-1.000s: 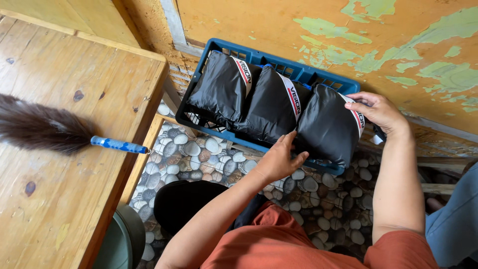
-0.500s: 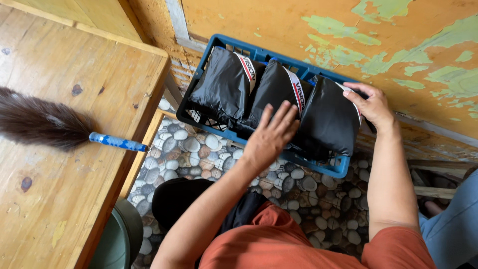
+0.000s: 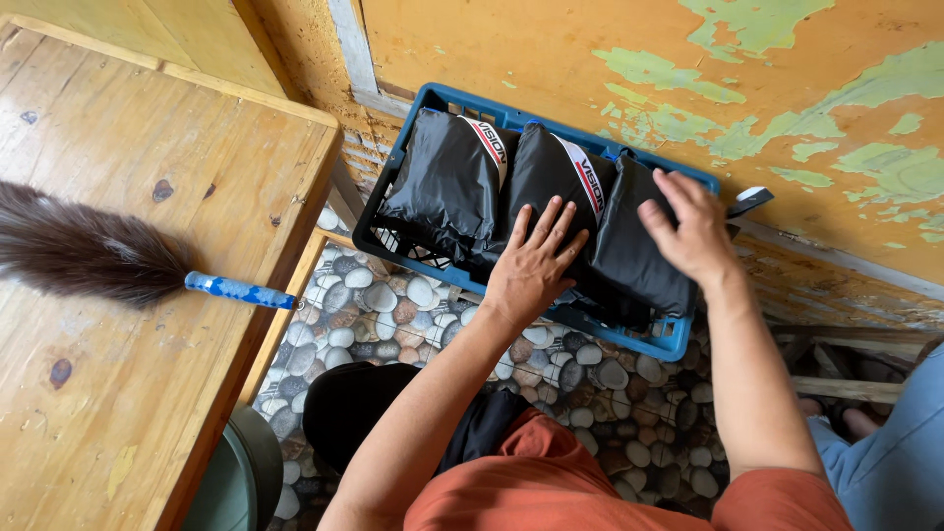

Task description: The person cleans a small black pouch and a large black plastic bag on a wooden table. They use a feather duster to wipe the surfaces of both items and then fold the large bag.

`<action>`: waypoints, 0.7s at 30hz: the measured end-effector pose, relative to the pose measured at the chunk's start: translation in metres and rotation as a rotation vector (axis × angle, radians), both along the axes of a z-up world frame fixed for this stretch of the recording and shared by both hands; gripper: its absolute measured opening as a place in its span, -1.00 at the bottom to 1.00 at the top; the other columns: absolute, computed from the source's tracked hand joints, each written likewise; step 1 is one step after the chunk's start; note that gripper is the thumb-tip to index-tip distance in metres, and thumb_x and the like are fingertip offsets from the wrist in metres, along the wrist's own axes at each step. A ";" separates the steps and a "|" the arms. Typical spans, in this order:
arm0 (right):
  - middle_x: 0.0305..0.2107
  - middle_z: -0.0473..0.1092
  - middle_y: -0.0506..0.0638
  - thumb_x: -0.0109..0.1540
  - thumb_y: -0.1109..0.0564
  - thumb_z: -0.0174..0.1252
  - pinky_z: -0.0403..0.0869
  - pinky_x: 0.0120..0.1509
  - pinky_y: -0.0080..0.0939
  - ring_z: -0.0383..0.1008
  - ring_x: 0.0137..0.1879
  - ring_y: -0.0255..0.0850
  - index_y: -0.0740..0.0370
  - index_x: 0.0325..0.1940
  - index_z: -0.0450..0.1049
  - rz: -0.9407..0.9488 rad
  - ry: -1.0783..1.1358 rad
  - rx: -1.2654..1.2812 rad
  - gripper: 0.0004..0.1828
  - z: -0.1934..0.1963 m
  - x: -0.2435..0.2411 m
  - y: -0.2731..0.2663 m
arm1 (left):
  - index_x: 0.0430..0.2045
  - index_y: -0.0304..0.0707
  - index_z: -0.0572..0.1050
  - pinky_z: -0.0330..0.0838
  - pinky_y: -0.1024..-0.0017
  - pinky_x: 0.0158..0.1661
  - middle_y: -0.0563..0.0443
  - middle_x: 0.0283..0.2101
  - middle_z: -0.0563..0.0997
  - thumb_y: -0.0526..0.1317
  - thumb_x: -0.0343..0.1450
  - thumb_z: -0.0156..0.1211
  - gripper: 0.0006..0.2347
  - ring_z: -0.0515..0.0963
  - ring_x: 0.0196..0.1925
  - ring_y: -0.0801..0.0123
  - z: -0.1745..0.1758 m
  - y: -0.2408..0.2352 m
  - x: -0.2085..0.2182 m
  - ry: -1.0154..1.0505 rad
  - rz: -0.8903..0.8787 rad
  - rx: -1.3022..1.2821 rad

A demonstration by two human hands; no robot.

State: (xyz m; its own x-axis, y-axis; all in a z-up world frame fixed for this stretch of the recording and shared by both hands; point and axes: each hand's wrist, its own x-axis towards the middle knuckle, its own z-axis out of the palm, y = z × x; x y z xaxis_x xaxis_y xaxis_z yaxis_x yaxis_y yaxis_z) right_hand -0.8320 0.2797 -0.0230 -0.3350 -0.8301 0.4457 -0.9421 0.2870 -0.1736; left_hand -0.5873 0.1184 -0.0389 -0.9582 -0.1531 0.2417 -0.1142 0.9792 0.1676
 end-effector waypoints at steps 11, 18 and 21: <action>0.43 0.14 0.22 0.39 -0.41 -0.08 0.06 0.55 0.44 0.08 0.57 0.19 -0.03 0.63 0.11 -0.218 -0.162 0.298 -0.19 0.007 0.030 -0.008 | 0.39 0.00 0.26 -0.42 -0.19 0.52 -0.22 0.58 -0.04 0.03 0.35 0.37 -0.33 -0.21 0.64 -0.01 0.009 0.001 0.015 0.032 0.040 -0.004; 0.47 0.06 0.24 0.41 -0.46 -0.19 -0.02 0.57 0.46 -0.03 0.61 0.19 -0.02 0.65 0.07 -0.244 -0.191 0.357 -0.17 0.008 0.029 -0.010 | 0.39 -0.04 0.25 -0.39 -0.18 0.53 -0.24 0.57 -0.02 -0.05 0.36 0.39 -0.34 -0.18 0.64 0.00 0.007 -0.003 0.029 0.063 0.063 -0.026; 0.46 0.10 0.25 0.42 -0.46 -0.19 0.05 0.56 0.41 0.04 0.59 0.20 0.05 0.64 0.11 -0.225 -0.135 0.343 -0.16 0.000 0.024 -0.013 | 0.36 -0.08 0.29 -0.35 -0.16 0.54 -0.24 0.56 0.01 -0.06 0.35 0.40 -0.35 -0.14 0.64 0.01 0.006 -0.004 0.038 0.096 0.077 -0.012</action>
State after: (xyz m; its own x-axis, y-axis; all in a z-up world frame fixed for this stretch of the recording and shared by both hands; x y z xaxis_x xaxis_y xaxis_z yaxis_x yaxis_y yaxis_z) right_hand -0.8083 0.2669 -0.0230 -0.5608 -0.8223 0.0964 -0.8249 0.5449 -0.1502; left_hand -0.5489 0.1149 -0.0330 -0.9162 -0.2215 0.3340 -0.1727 0.9703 0.1696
